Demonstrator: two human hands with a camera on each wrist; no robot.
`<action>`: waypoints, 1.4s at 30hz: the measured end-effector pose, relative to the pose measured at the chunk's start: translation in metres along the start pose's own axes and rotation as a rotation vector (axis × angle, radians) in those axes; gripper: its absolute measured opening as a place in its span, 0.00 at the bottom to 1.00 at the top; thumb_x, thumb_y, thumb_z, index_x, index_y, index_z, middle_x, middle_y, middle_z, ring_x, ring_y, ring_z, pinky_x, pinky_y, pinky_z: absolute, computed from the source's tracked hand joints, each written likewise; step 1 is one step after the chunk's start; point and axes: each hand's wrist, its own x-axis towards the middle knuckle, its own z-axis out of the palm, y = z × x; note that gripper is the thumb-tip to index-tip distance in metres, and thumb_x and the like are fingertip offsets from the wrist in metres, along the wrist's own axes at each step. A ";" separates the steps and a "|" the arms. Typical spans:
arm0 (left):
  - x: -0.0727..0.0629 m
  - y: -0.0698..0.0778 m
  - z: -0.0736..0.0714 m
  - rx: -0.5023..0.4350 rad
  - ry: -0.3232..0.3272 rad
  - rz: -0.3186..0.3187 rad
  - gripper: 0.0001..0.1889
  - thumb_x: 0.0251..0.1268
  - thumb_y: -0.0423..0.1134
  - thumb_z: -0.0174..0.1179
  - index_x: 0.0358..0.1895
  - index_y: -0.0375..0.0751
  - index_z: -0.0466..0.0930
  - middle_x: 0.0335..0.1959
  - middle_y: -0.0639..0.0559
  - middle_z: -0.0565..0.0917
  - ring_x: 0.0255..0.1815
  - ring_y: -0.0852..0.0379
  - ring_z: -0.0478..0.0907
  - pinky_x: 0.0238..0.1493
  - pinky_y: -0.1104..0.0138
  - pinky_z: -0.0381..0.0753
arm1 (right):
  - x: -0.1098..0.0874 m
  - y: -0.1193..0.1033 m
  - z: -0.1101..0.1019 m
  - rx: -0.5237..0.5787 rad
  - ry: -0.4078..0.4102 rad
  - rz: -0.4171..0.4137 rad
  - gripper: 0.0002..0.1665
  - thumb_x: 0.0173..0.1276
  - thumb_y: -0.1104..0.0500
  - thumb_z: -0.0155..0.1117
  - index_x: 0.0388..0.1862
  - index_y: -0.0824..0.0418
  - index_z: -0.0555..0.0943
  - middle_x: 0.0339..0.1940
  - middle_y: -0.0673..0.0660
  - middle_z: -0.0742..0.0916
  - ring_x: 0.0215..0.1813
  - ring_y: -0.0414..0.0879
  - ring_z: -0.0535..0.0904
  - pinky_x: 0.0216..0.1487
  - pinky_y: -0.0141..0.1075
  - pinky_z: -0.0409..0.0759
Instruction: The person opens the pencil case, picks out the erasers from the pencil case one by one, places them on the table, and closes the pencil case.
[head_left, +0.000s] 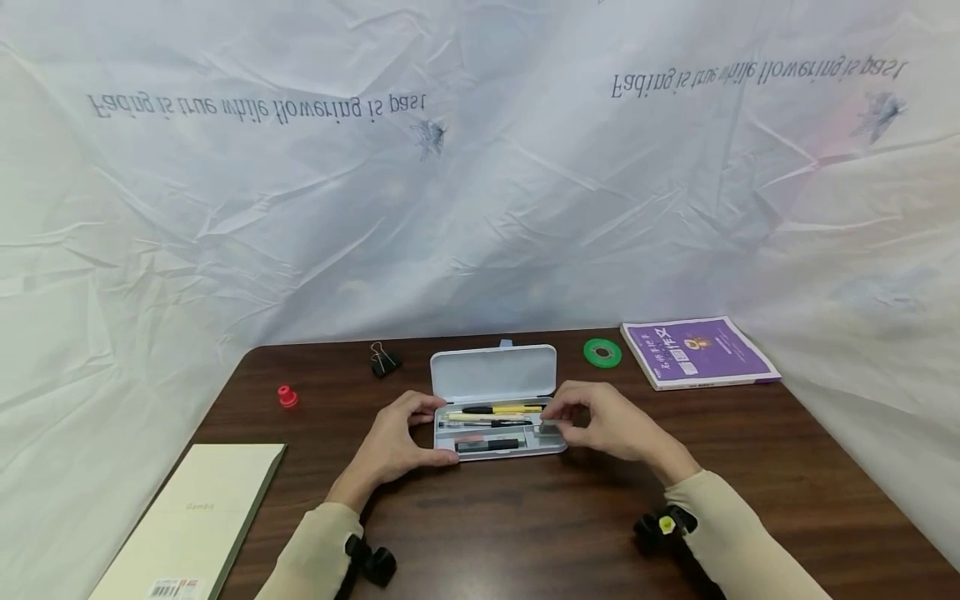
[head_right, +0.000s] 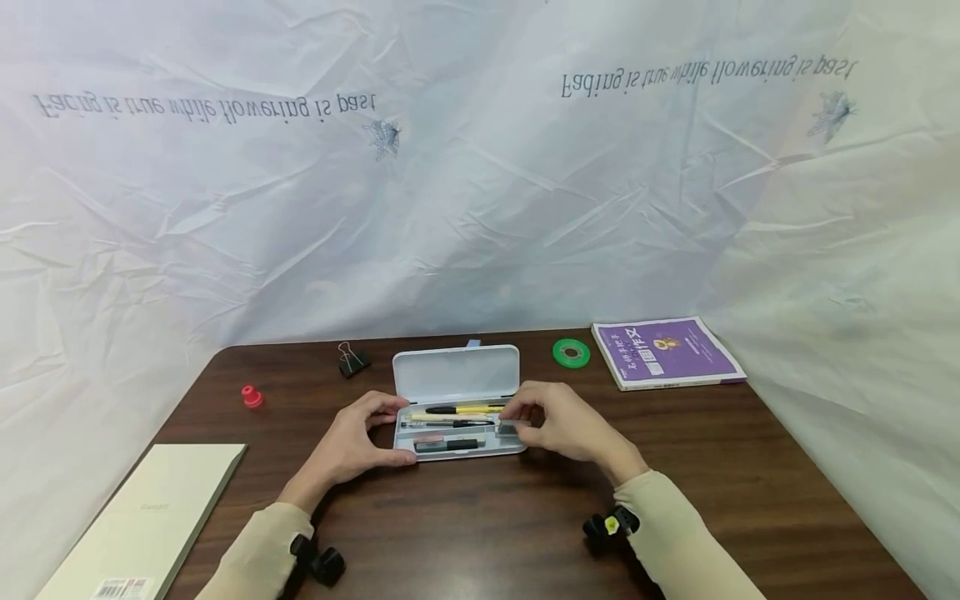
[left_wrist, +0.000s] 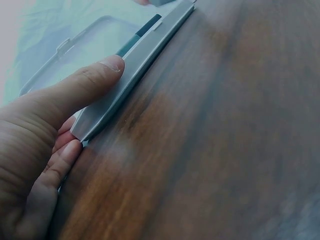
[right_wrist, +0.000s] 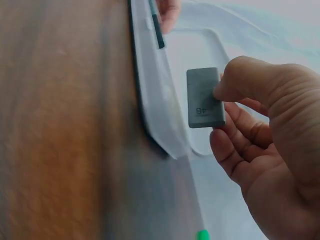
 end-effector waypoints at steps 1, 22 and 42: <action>0.000 0.000 0.000 -0.003 -0.001 -0.002 0.44 0.47 0.55 0.93 0.69 0.50 0.84 0.67 0.56 0.83 0.66 0.52 0.85 0.71 0.55 0.86 | -0.001 0.001 -0.003 0.005 0.017 -0.002 0.17 0.74 0.69 0.74 0.53 0.50 0.94 0.49 0.42 0.90 0.46 0.42 0.82 0.49 0.40 0.87; 0.001 0.001 0.001 0.020 0.007 -0.016 0.45 0.45 0.56 0.93 0.69 0.50 0.84 0.64 0.56 0.85 0.64 0.54 0.85 0.70 0.53 0.87 | -0.067 0.058 -0.062 -0.176 0.287 0.115 0.17 0.71 0.72 0.77 0.49 0.52 0.92 0.44 0.48 0.90 0.45 0.38 0.82 0.45 0.31 0.85; 0.000 0.001 0.001 0.009 -0.003 -0.019 0.45 0.47 0.55 0.92 0.71 0.50 0.83 0.68 0.56 0.82 0.67 0.52 0.85 0.71 0.54 0.86 | -0.077 0.079 -0.061 -0.300 0.279 0.214 0.17 0.66 0.71 0.81 0.46 0.50 0.93 0.46 0.49 0.90 0.46 0.46 0.84 0.47 0.38 0.85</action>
